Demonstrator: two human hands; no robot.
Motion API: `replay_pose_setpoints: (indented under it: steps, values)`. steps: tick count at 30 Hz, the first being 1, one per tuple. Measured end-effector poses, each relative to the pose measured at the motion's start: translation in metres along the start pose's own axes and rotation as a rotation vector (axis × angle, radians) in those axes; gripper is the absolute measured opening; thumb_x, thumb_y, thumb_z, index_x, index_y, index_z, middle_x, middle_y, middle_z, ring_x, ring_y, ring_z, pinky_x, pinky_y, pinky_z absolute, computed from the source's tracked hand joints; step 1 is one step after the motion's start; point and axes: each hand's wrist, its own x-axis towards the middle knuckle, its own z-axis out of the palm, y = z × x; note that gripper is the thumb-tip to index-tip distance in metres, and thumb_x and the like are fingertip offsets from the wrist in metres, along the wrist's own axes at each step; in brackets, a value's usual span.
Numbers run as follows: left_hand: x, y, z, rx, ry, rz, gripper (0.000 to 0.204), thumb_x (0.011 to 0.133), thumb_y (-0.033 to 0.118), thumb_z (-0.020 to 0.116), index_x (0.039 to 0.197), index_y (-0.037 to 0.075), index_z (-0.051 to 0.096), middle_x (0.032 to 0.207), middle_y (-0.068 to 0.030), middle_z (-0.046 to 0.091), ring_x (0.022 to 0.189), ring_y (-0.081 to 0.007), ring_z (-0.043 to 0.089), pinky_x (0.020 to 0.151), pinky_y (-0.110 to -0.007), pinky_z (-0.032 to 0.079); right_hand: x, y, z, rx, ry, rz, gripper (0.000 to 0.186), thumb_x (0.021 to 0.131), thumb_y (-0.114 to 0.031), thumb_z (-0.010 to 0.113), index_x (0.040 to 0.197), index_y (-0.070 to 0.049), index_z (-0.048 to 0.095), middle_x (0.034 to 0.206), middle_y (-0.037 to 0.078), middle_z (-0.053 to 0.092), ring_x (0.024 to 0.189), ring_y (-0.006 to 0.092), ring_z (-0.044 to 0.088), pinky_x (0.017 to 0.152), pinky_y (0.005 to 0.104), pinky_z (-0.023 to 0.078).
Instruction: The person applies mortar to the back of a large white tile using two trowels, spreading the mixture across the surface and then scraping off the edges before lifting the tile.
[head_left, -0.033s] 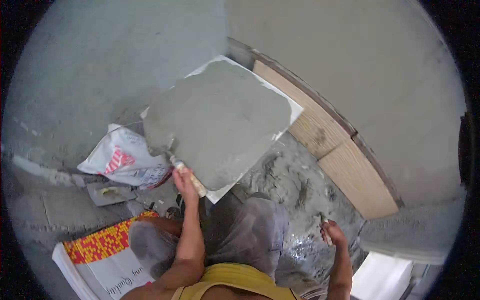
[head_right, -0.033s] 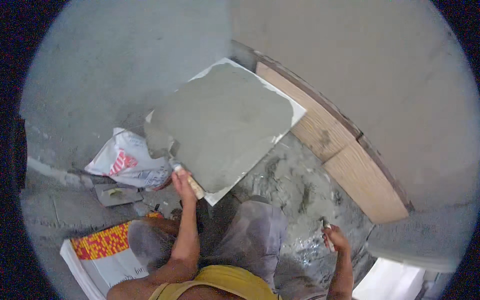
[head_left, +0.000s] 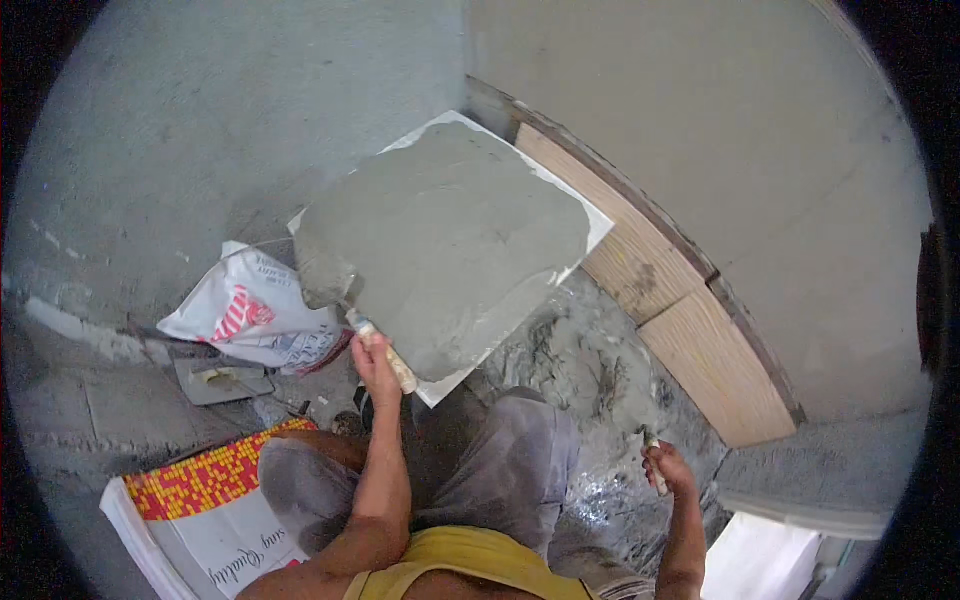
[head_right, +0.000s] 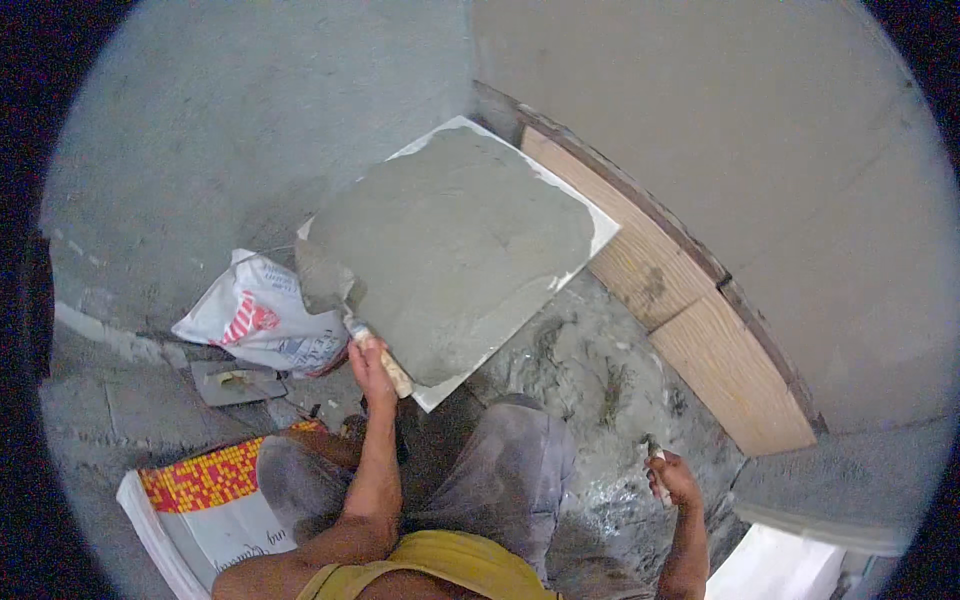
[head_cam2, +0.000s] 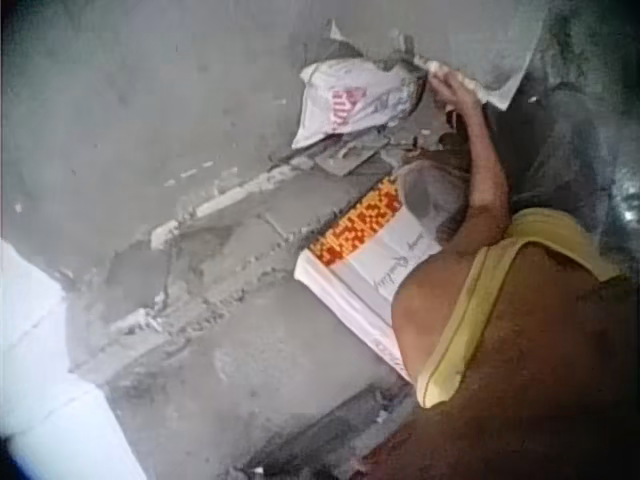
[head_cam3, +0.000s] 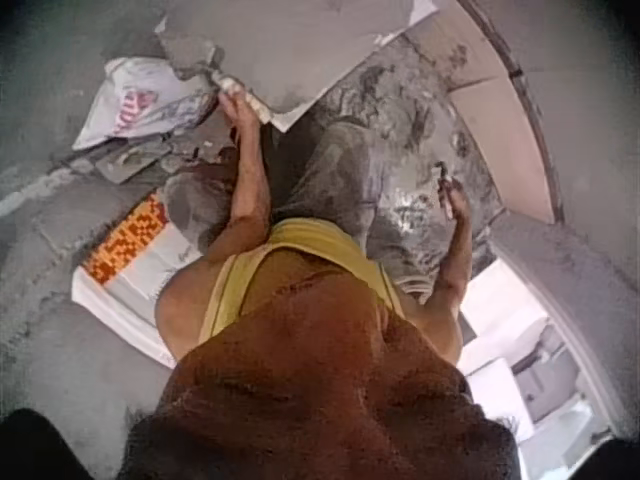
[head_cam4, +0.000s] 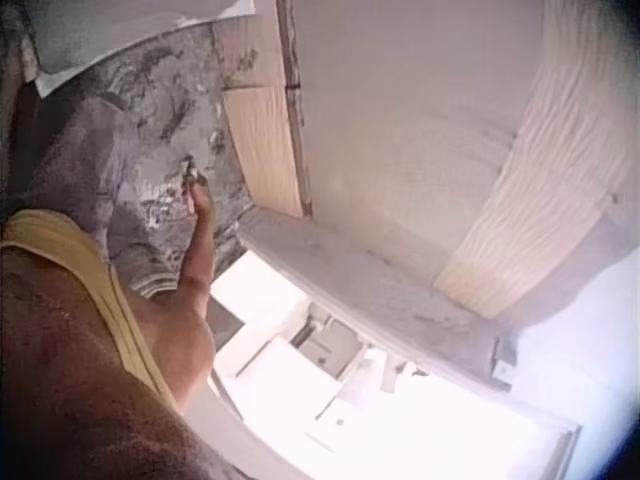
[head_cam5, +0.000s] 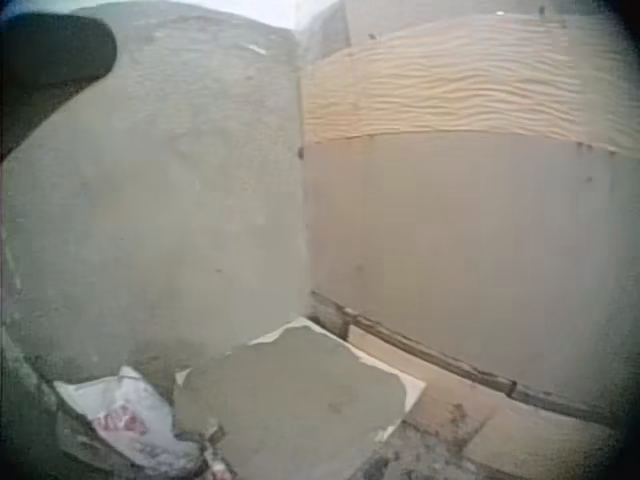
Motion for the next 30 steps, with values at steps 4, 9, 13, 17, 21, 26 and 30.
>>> replay_pose_setpoints:
  steps: [4,9,13,17,21,26,30]
  values:
    - [-0.004,0.011,0.001,0.121,-0.037,0.029,0.023,0.097,0.027,0.056,0.104,0.006,0.050,0.086,-0.0017,0.053,0.078,-0.0110,0.049,0.072,-0.027,0.042,-0.011,-0.101,0.014,-0.076,-0.024,-0.046,0.012,0.090,-0.020,0.057,0.086,-0.008,0.055,0.063,0.004,0.055,0.043,0.0146,0.052,0.038,0.0311,0.043]
    - [-0.003,0.012,-0.007,0.117,-0.039,-0.031,0.026,0.097,0.029,0.055,0.107,0.005,0.050,0.090,-0.0019,0.053,0.082,-0.0104,0.048,0.075,-0.027,0.041,0.013,-0.252,0.081,-0.445,-0.079,-0.388,0.020,0.091,-0.022,0.057,0.083,-0.005,0.054,0.059,0.002,0.051,0.045,0.0131,0.047,0.043,0.0313,0.039]
    - [-0.005,0.011,0.001,0.088,0.022,0.006,0.028,0.097,0.030,0.056,0.108,0.005,0.050,0.090,-0.0017,0.053,0.082,-0.0107,0.048,0.075,-0.028,0.042,0.098,-0.334,0.161,-0.699,0.112,-0.655,0.031,0.090,-0.031,0.057,0.093,0.000,0.058,0.074,0.014,0.062,0.069,0.0248,0.064,0.065,0.0393,0.050]
    - [-0.003,0.005,-0.007,0.053,0.047,-0.016,0.028,0.096,0.030,0.057,0.107,0.005,0.050,0.090,-0.0012,0.052,0.082,-0.0108,0.049,0.075,-0.028,0.042,0.122,-0.395,0.270,-1.025,0.329,-0.894,0.038,0.090,-0.030,0.056,0.110,0.002,0.056,0.104,0.029,0.063,0.100,0.0408,0.064,0.087,0.0479,0.051]
    - [-0.004,0.002,-0.013,0.007,0.027,-0.093,0.028,0.096,0.029,0.059,0.106,0.005,0.050,0.090,-0.0009,0.052,0.081,-0.0106,0.049,0.074,-0.027,0.042,0.128,-0.432,0.304,-1.179,0.448,-0.958,0.041,0.089,-0.030,0.056,0.115,0.003,0.054,0.104,0.030,0.064,0.097,0.0446,0.063,0.085,0.0512,0.050]
    - [0.000,0.027,-0.001,0.013,0.047,-0.098,0.027,0.095,0.032,0.059,0.101,0.007,0.051,0.085,-0.0012,0.053,0.078,-0.0123,0.050,0.072,-0.029,0.042,0.140,-0.461,0.278,-1.173,0.400,-1.091,0.038,0.090,-0.032,0.057,0.106,0.002,0.058,0.084,0.024,0.067,0.080,0.0361,0.068,0.069,0.0478,0.053]
    - [0.001,0.018,-0.006,0.050,0.086,-0.108,0.028,0.094,0.032,0.059,0.102,0.006,0.051,0.088,-0.0021,0.054,0.080,-0.0131,0.050,0.074,-0.029,0.042,0.151,-0.474,0.280,-0.974,0.085,-0.669,0.048,0.091,-0.045,0.056,0.097,0.003,0.061,0.066,0.014,0.060,0.052,0.0233,0.058,0.050,0.0386,0.047]
